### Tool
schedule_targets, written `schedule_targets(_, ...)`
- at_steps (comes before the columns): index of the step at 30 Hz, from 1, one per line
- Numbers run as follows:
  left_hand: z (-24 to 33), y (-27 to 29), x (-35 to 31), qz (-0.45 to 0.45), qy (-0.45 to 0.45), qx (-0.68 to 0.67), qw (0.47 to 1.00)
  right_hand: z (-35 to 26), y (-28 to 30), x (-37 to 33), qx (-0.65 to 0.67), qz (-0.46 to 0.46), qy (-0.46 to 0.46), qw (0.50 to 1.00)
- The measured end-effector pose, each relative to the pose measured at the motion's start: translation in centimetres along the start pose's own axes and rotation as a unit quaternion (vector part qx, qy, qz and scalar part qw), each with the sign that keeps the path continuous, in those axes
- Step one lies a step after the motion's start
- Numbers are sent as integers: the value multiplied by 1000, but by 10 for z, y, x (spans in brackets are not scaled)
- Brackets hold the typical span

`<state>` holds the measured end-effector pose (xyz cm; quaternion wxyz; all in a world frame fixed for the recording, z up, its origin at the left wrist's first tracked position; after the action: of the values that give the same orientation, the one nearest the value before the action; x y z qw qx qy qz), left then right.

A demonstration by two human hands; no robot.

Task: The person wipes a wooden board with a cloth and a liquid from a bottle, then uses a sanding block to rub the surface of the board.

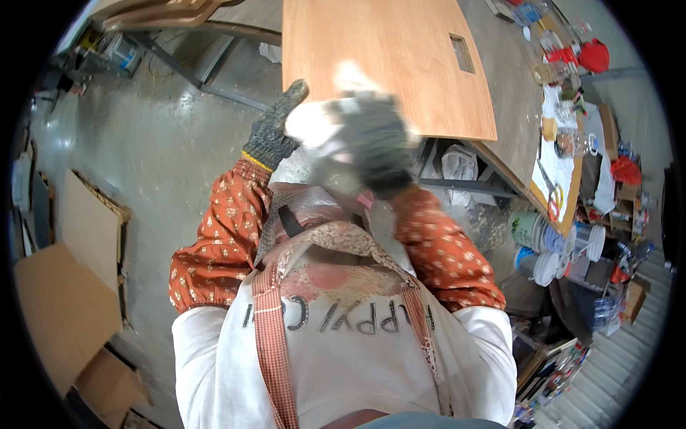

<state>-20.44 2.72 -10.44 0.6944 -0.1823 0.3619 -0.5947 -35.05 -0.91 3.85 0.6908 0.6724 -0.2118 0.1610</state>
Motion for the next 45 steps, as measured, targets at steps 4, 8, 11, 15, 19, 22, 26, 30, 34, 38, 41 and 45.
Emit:
schedule_targets(4,59,-74,-56,189,-392,609,663,132,60,-78,-123,-71,-115,983)
schedule_targets(8,12,-37,-13,100,-26,-153,983,223,134,-138,-91,51,-468,877)
schedule_targets(11,17,-41,1,49,-84,-222,970,190,118,-83,34,118,-396,910)
schedule_targets(15,28,-24,-5,46,-191,-80,977,35,44,31,58,-3,40,997)
schedule_targets(19,31,-36,-47,75,-258,185,945,-64,-13,56,32,-117,216,969)
schedule_targets(22,3,-43,-42,155,-122,413,889,-67,-1,47,64,-128,254,956)
schedule_targets(26,23,-36,-36,261,-331,358,833,-39,46,27,16,-79,299,951)
schedule_targets(30,-30,-4,17,84,-310,-71,944,-51,26,32,50,-116,319,939)
schedule_targets(34,-40,1,2,-53,-396,-298,867,-67,-8,48,68,-134,313,938)
schedule_targets(38,-20,0,-14,232,-274,152,921,-39,27,23,30,-88,346,934)
schedule_targets(41,24,-32,-38,304,-354,410,784,11,30,2,39,-184,319,929)
schedule_targets(45,5,-24,-46,277,-237,177,914,125,63,14,243,-6,-44,969)
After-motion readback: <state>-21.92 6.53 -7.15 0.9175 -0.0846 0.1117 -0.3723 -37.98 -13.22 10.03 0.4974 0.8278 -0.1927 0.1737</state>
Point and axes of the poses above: each hand's wrist, its own x-axis towards the middle knuckle, its own y-axis out of the back of the hand, z = x × y, the point moved 10 cm from there along x, towards the middle knuckle, and after that the axes turned 10 degrees about y, right-handed, at the moved point
